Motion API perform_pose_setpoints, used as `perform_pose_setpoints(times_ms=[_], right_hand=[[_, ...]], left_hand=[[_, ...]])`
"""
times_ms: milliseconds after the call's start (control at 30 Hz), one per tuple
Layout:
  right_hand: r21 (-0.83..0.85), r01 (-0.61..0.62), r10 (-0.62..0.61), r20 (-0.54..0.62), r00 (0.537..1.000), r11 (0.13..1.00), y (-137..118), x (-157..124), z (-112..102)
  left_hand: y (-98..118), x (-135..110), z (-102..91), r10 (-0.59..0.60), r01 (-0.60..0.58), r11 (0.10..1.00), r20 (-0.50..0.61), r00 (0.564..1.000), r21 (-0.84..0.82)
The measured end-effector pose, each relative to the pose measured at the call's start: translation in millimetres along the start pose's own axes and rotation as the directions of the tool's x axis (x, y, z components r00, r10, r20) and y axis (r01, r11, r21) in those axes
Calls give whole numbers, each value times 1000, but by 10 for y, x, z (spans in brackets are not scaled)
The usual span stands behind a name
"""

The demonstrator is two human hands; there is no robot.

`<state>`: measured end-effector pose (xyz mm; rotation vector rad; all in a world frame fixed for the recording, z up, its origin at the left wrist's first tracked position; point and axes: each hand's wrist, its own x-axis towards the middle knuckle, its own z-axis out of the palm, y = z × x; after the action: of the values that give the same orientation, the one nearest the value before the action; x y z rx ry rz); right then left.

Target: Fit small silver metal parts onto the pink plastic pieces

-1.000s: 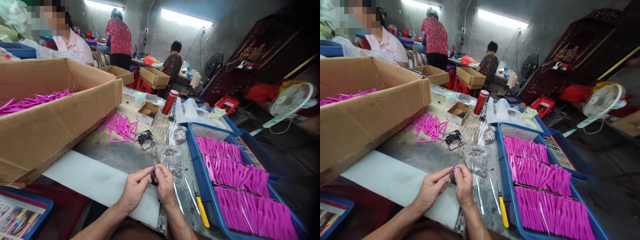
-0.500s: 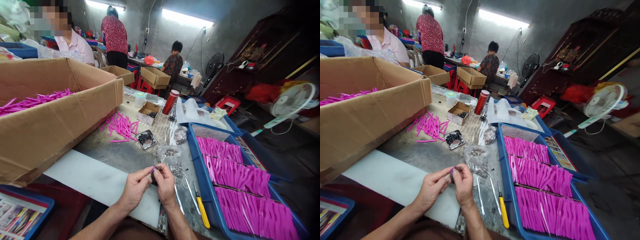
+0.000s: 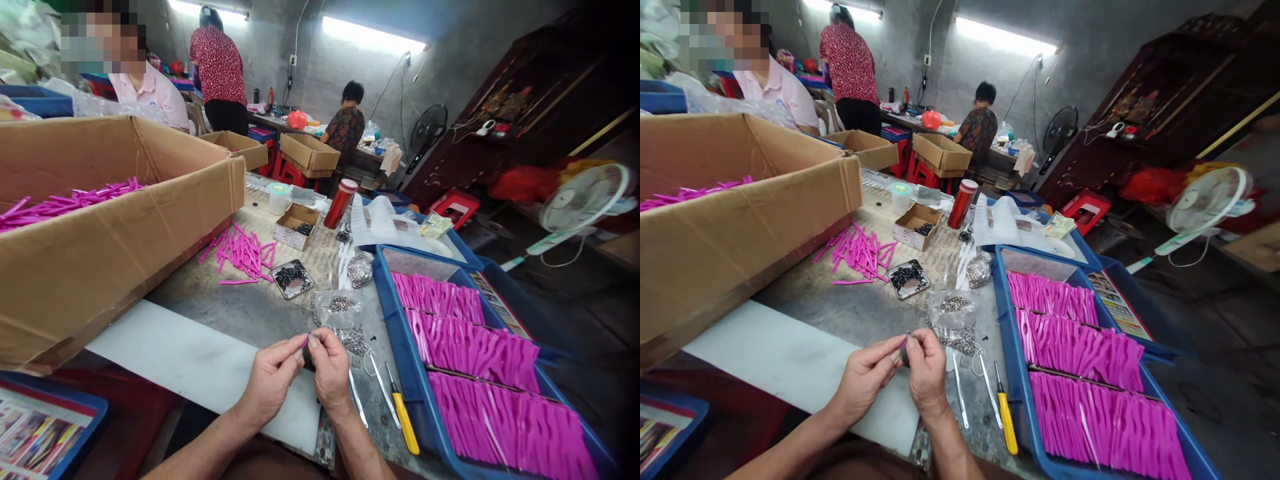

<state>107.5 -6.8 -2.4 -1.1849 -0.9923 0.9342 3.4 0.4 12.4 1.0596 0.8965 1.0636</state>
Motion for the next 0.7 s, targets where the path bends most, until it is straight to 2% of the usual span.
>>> perform_pose_setpoints(times_ms=[100,233,300,400,467,567,700], right_hand=[[39,-29,28,48,998,999,11,-6,-6],[-57,84,-85,-10,996,995,6,-11,-2],[-62,72,-72,5,997,995,6,-9,-1],[23,-4,3,62,998,1000,13,-5,0],[26,13,-14,48,999,1000,15,-5,2],[-62,91,-91,-8,996,994,13,-7,2],[-36,31,-29,50,998,999,20,-11,-6]], left_hand=[[-5,1,-2,-5,5,1000,-6,1000,9],[16,11,14,-99,98,993,-5,995,-71],[16,8,13,-82,81,995,-3,997,-63],[3,2,-1,-10,10,1000,-7,1000,-11],[-7,2,-8,-23,23,1000,-11,1000,-16],[-23,5,-9,-88,88,994,-7,996,-60],[-34,4,-6,-3,3,1000,5,1000,-15]])
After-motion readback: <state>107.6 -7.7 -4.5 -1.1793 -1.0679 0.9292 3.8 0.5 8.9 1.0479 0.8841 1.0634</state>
